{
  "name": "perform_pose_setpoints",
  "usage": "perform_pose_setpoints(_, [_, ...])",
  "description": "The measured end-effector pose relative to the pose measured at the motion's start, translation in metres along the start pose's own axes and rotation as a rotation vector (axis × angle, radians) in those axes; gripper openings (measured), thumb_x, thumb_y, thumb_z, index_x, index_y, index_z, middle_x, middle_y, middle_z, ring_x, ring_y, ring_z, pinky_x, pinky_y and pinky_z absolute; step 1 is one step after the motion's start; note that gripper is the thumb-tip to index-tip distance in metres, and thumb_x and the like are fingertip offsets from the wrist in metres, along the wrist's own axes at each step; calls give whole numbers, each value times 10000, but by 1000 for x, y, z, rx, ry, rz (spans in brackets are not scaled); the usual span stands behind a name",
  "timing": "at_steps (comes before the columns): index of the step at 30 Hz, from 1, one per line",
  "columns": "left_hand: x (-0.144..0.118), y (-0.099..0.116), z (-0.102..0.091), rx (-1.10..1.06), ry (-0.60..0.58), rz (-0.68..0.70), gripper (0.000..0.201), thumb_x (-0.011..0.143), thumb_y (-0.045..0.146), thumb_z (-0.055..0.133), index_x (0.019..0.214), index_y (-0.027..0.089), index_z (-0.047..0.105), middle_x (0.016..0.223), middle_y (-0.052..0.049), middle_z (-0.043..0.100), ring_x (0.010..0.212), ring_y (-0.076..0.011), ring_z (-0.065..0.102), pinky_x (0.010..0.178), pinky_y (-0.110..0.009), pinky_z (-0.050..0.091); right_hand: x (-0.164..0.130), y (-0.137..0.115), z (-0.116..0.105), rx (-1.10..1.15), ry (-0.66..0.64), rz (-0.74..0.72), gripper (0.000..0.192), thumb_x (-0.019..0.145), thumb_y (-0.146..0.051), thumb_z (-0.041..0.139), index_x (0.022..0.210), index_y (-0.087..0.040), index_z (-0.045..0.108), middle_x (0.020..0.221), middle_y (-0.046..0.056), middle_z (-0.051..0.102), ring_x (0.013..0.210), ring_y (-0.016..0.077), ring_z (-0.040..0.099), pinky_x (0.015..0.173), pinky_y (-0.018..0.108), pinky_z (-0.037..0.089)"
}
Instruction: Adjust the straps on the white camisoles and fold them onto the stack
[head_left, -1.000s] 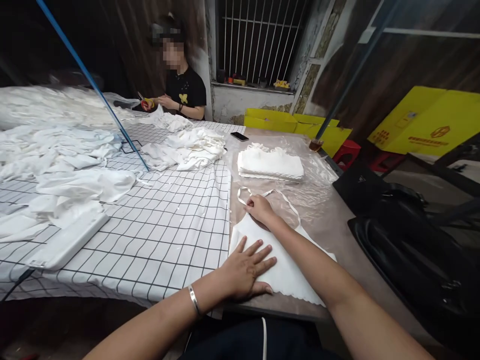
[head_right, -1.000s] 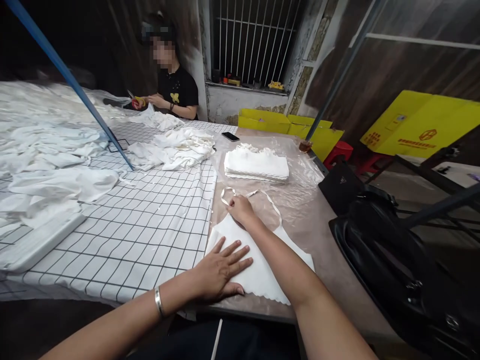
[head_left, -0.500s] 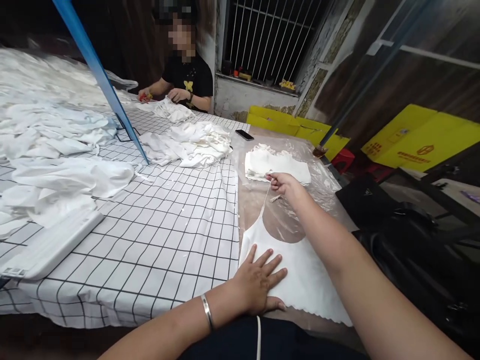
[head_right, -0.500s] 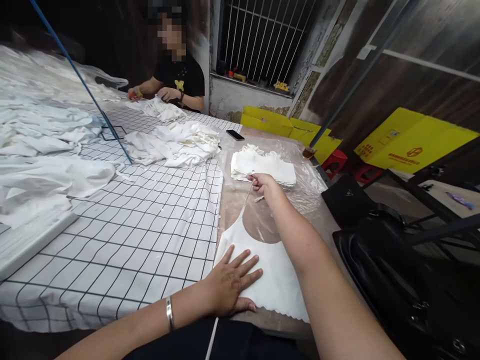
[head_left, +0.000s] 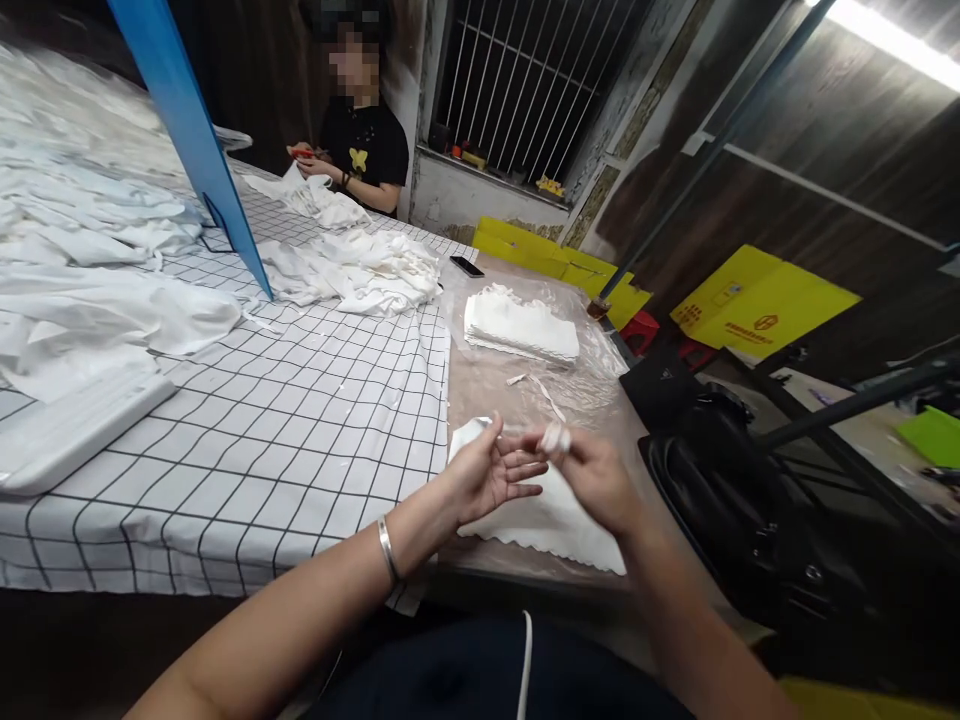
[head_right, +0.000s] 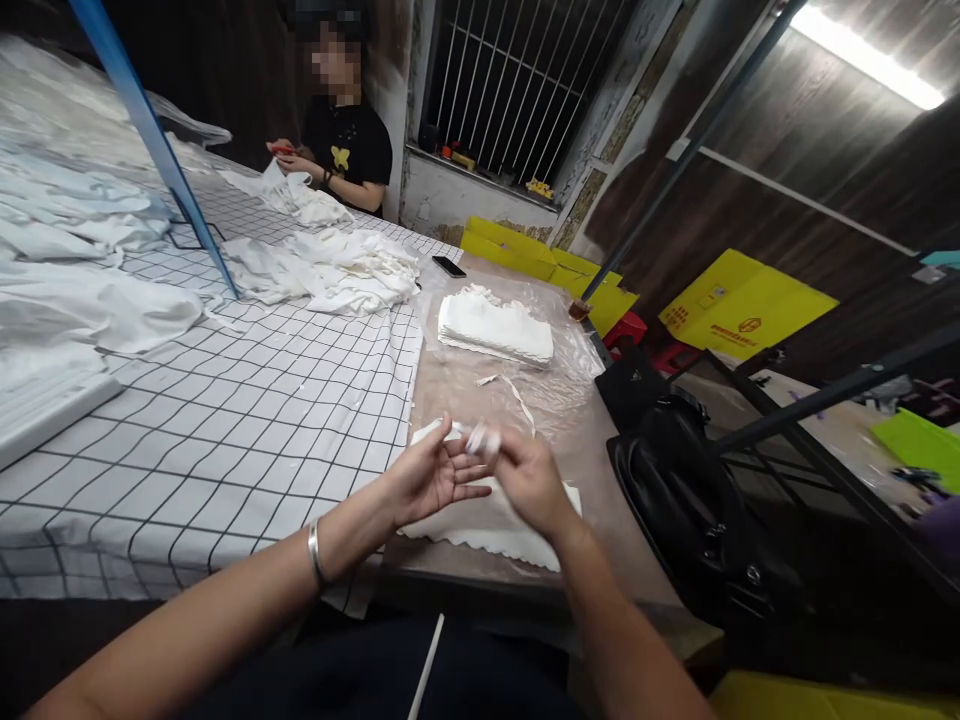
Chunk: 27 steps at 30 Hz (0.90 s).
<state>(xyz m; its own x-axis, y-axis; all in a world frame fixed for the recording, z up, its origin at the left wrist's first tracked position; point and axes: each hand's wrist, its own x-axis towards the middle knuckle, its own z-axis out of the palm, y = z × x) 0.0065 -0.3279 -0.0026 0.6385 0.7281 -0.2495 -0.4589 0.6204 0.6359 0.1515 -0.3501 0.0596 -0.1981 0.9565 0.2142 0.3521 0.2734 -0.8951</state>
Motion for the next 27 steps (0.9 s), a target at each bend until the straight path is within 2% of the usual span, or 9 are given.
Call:
perform_pose_setpoints(3, [2, 0, 5, -290, 93, -40, 390, 983, 408, 372, 994, 84, 589, 1105, -207, 666, 975, -242, 685, 850, -372, 556, -64, 10, 12, 15, -105, 106, 191, 834, -389, 659, 918, -242, 749, 936, 60, 720, 916, 221, 657, 856, 374, 518])
perform_pose_setpoints(6, [6, -7, 3, -365, 243, 18, 196, 959, 264, 442, 953, 109, 562, 1088, -195, 668, 928, -228, 695, 810, -351, 571, -97, 24, 18, 260, -26, 295, 184, 805, -379, 686, 903, -233, 742, 887, 56, 720, 848, 201, 661, 816, 355, 522])
perform_pose_setpoints(9, [10, -9, 0, -423, 324, 38, 235, 964, 294, 395, 1004, 116, 544, 1126, -214, 647, 972, -263, 686, 779, -389, 580, -112, 30, 18, 510, 47, 420, 174, 742, -311, 725, 889, -217, 720, 909, 51, 711, 860, 184, 653, 845, 341, 504])
perform_pose_setpoints(11, [11, -6, -2, -441, 354, 49, 280, 968, 300, 351, 1043, 109, 541, 1127, -214, 644, 985, -275, 683, 772, -412, 581, -118, 29, 15, 626, 26, 484, 211, 707, -265, 734, 907, -209, 698, 939, 53, 703, 879, 175, 649, 844, 319, 494])
perform_pose_setpoints(15, [10, 2, -4, -333, 411, 66, 125, 908, 148, 452, 917, 119, 574, 962, -145, 693, 817, -208, 711, 757, -345, 583, -118, 27, 14, 756, -9, 520, 304, 726, -307, 703, 1001, -229, 600, 930, 25, 658, 773, 138, 628, 729, 277, 494])
perform_pose_setpoints(17, [9, 4, -6, -259, 414, 52, 97, 892, 130, 498, 842, 131, 581, 888, -125, 703, 759, -188, 709, 735, -313, 582, -114, 33, 16, 668, 64, 525, 357, 762, -398, 672, 1057, -257, 528, 948, 5, 610, 618, 99, 560, 567, 243, 449])
perform_pose_setpoints(20, [10, 5, -8, -171, 448, 38, 112, 886, 123, 528, 788, 137, 581, 813, -109, 705, 699, -174, 703, 714, -299, 582, -106, 50, 20, 206, 235, 485, 515, 713, -441, 713, 1138, -272, 477, 946, -4, 563, 531, 87, 473, 496, 243, 396])
perform_pose_setpoints(23, [11, 8, -8, -136, 480, 44, 127, 882, 106, 534, 768, 133, 583, 775, -98, 704, 666, -164, 695, 715, -300, 582, -98, 61, 19, -262, 244, 365, 521, 676, -384, 732, 1146, -263, 544, 906, 22, 600, 693, 180, 579, 676, 338, 477])
perform_pose_setpoints(27, [12, 11, -8, -126, 436, 20, 177, 893, 108, 515, 734, 138, 587, 746, -76, 699, 653, -150, 685, 668, -271, 576, -63, 55, 19, -529, 229, 170, 320, 783, -420, 643, 1043, -233, 640, 1059, 95, 662, 968, 268, 608, 860, 401, 450])
